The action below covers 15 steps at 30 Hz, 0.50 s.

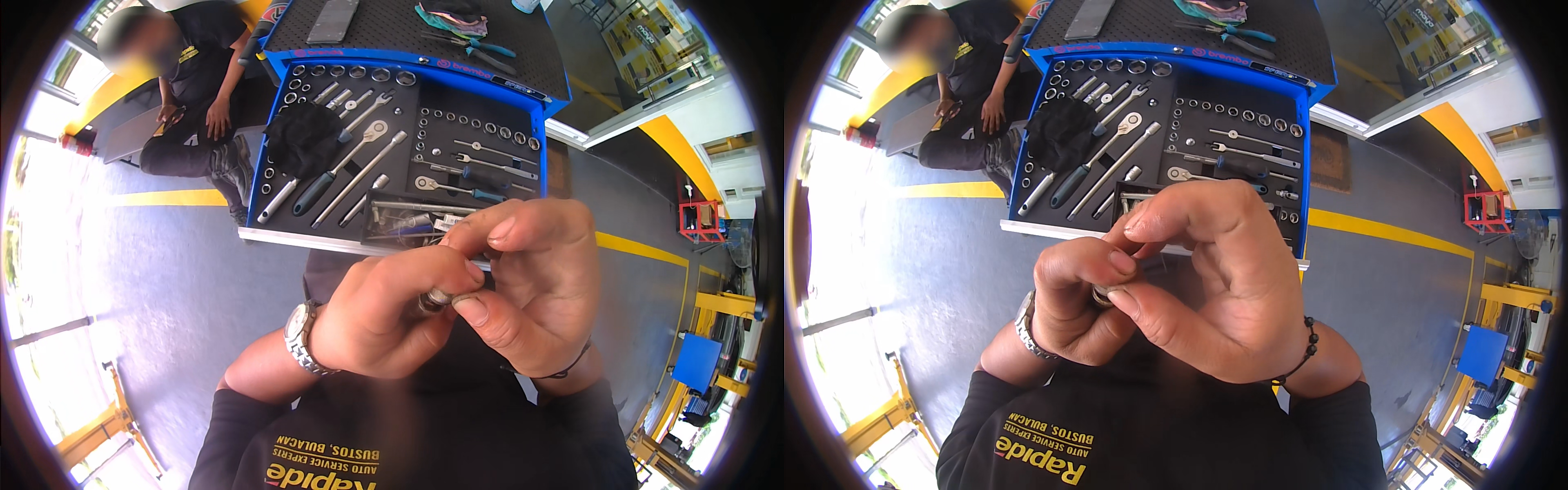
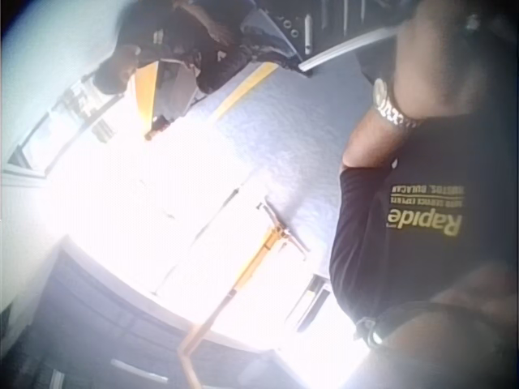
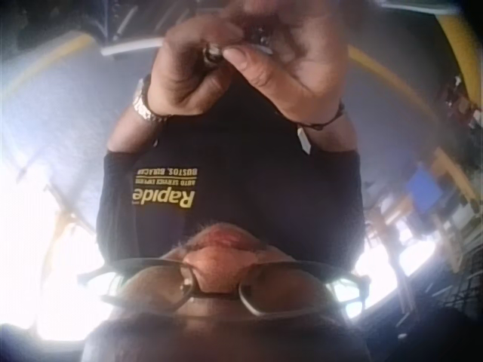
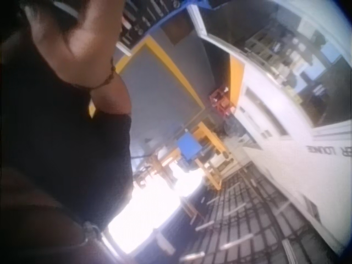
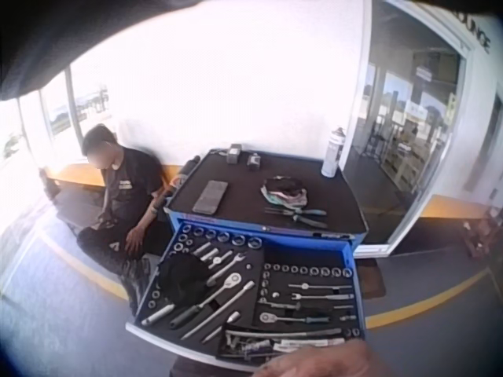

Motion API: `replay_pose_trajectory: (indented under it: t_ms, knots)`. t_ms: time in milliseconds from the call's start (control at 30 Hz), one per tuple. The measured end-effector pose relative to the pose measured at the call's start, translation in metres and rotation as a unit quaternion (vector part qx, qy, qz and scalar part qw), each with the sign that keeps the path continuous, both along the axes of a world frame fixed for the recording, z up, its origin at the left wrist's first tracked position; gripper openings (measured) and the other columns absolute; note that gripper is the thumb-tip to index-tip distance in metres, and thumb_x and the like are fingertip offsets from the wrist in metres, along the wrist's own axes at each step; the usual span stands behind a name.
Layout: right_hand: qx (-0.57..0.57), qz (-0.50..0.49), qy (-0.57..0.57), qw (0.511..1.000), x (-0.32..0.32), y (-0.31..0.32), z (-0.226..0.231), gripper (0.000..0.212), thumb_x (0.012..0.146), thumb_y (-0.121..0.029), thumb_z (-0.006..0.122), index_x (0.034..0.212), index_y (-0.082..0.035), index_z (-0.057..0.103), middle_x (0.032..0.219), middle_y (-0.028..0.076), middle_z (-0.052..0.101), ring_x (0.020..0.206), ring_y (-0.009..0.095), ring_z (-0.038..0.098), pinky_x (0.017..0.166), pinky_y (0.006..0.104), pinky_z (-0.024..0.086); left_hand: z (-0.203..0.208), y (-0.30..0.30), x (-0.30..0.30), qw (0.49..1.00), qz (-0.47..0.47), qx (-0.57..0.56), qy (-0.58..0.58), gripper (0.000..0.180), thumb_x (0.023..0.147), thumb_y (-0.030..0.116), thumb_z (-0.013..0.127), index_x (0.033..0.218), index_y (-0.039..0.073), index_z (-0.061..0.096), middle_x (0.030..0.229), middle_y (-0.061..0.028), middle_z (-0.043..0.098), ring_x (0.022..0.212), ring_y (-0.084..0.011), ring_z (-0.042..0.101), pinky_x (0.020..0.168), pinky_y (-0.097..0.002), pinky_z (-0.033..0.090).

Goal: The person uses pliers and a screwdriver to manipulate a small metal socket, repeatedly prying and probing its interior. They handle the socket with both hands, attempting to adjust or remove an internal component while standing at a tool chest.

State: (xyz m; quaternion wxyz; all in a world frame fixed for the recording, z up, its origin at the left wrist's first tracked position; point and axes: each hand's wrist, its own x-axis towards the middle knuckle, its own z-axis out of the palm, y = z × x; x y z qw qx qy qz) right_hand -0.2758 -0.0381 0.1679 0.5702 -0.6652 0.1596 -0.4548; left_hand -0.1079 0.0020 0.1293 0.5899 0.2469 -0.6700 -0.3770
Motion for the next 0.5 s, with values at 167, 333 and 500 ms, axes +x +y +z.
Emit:
replay_pose_trajectory:
  t_ms: [167, 333, 500]
  knots:
    - [-0.005, 0.014, -0.002, 1.0, 0.0012, -0.0018, -0.0004, 0.047, 0.082, 0.002, 0.067, 0.12, -0.002, 0.039, 0.107, 0.02, 0.056, 0.098, 0.024, 0.059, 0.085, 0.0364, 0.05, -0.0019, 0.0005, 0.002, 1.0, -0.001, -0.004, 0.004, 0.047, 0.072, -0.014, 0.059, 0.115, 0.002, 0.048, 0.099, -0.0111, 0.065, 0.082, -0.0261, 0.069, 0.068, -0.0317, 0.054]
    - [0.026, 0.002, 0.004, 1.0, 0.0021, 0.0011, 0.0023, 0.046, 0.083, 0.004, 0.064, 0.123, 0.001, 0.04, 0.109, 0.018, 0.056, 0.097, 0.022, 0.061, 0.087, 0.035, 0.05, -0.0055, -0.0015, 0.0024, 1.0, -0.004, 0.001, 0.017, 0.045, 0.076, -0.011, 0.059, 0.117, 0.003, 0.046, 0.1, -0.0099, 0.061, 0.084, -0.025, 0.065, 0.074, -0.0327, 0.051]
    - [-0.008, -0.032, 0.002, 0.999, -0.0034, 0.0017, -0.0054, 0.041, 0.084, 0.004, 0.061, 0.121, 0.003, 0.044, 0.11, 0.018, 0.056, 0.096, 0.023, 0.062, 0.088, 0.0352, 0.049, -0.0071, -0.0016, 0.0029, 0.995, -0.033, 0.063, 0.076, 0.041, 0.083, -0.009, 0.055, 0.121, 0.003, 0.042, 0.111, -0.0096, 0.052, 0.101, -0.0187, 0.056, 0.088, -0.0318, 0.045]
